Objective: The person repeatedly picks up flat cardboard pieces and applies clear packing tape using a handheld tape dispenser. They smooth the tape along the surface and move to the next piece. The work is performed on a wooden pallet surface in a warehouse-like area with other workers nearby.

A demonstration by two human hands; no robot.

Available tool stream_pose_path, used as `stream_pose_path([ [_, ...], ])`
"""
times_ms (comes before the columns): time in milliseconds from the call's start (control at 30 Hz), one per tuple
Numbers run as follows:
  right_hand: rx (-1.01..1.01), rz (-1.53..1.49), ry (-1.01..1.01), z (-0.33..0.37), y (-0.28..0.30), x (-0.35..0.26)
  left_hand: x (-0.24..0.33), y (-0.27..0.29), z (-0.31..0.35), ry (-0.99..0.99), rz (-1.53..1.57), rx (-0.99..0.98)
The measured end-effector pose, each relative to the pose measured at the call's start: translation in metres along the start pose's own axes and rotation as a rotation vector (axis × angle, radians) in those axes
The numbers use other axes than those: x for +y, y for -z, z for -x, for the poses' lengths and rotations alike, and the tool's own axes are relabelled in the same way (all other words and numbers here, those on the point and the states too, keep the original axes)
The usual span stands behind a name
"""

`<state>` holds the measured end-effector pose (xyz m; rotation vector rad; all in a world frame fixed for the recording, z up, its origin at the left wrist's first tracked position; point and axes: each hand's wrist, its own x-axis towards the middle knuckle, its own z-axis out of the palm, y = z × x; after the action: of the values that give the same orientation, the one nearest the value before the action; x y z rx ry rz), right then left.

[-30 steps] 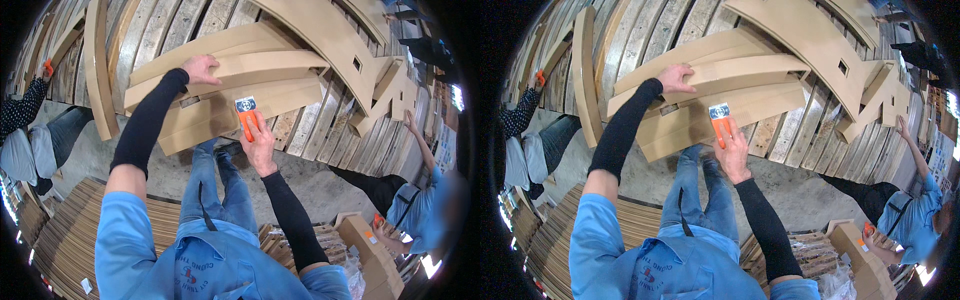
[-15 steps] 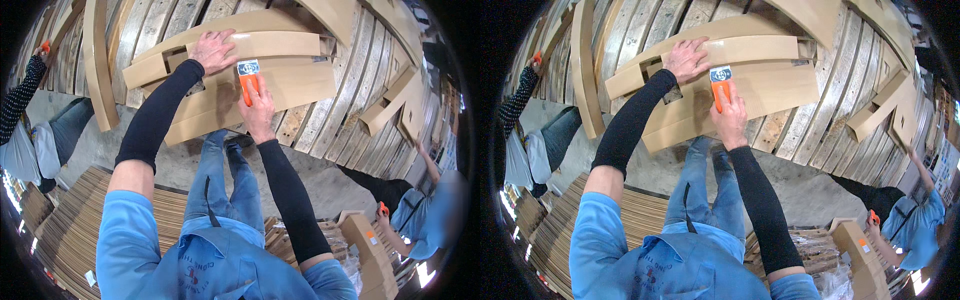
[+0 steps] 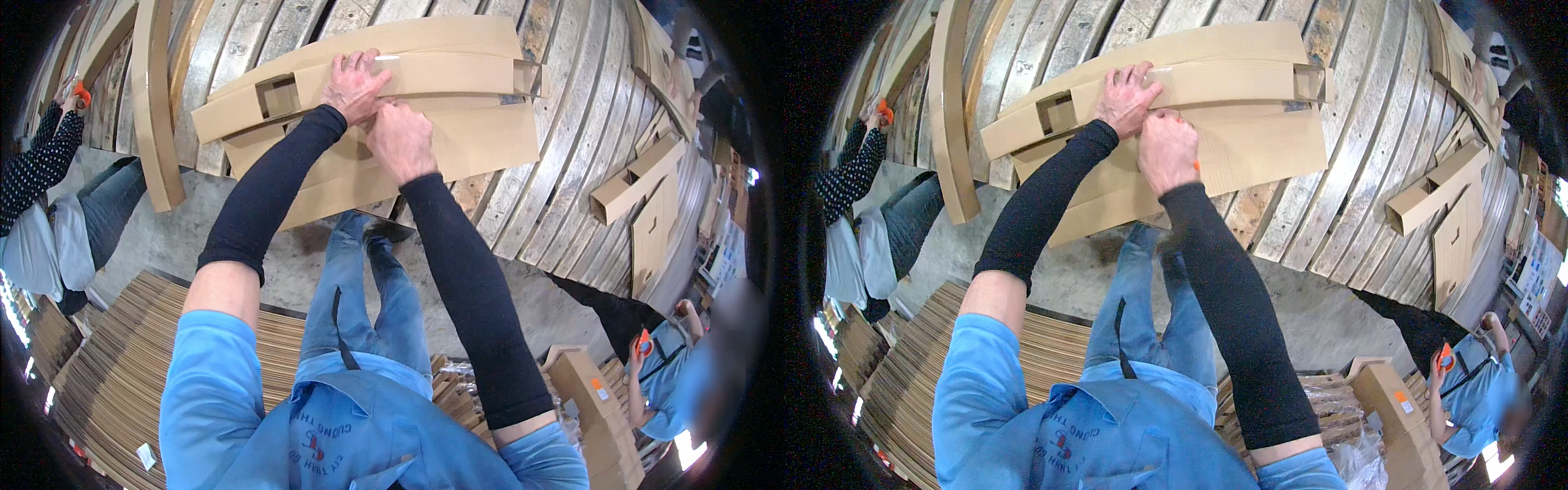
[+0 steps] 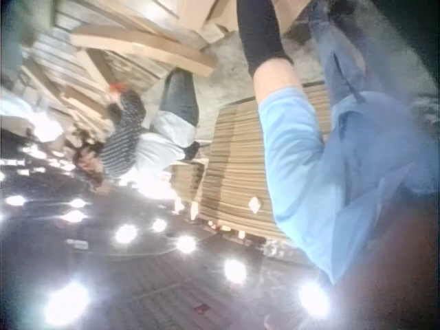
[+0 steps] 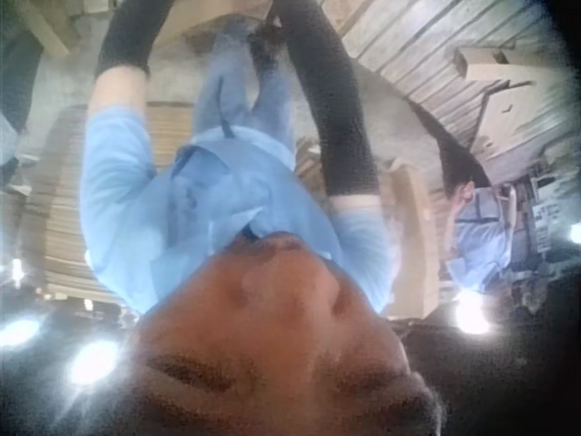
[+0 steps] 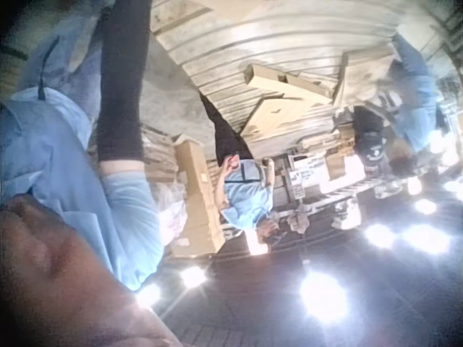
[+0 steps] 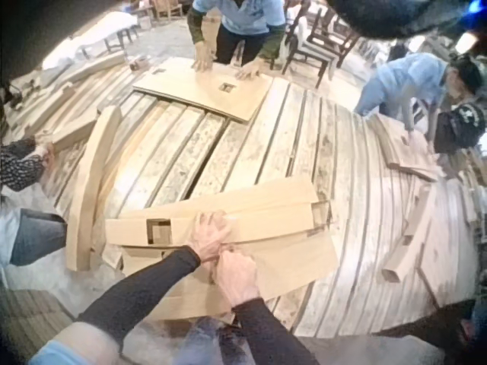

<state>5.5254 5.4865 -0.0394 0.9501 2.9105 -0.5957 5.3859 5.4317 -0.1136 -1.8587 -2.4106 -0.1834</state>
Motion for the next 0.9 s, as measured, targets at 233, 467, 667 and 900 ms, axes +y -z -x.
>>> stream_pose_path([
  [233, 0.021, -0.538, -0.167, 0.058, 0.028, 0.059, -0.018, 0.03, -0.033, -0.161, -0.079, 0.01],
  [467, -0.053, -2.235, -1.073, 0.207, -0.022, 0.158, -0.096, 0.122, -0.084, 0.254, -0.203, 0.226],
  [667, 0.045, -2.552, -0.821, 0.249, -0.034, 0.174, 0.046, 0.042, 0.078, 0.123, 0.066, -0.531],
  [900, -0.099, -2.479, -0.705, 0.25, -0.008, 0.203, 0.063, 0.024, 0.193, 0.166, -0.015, -0.628],
])
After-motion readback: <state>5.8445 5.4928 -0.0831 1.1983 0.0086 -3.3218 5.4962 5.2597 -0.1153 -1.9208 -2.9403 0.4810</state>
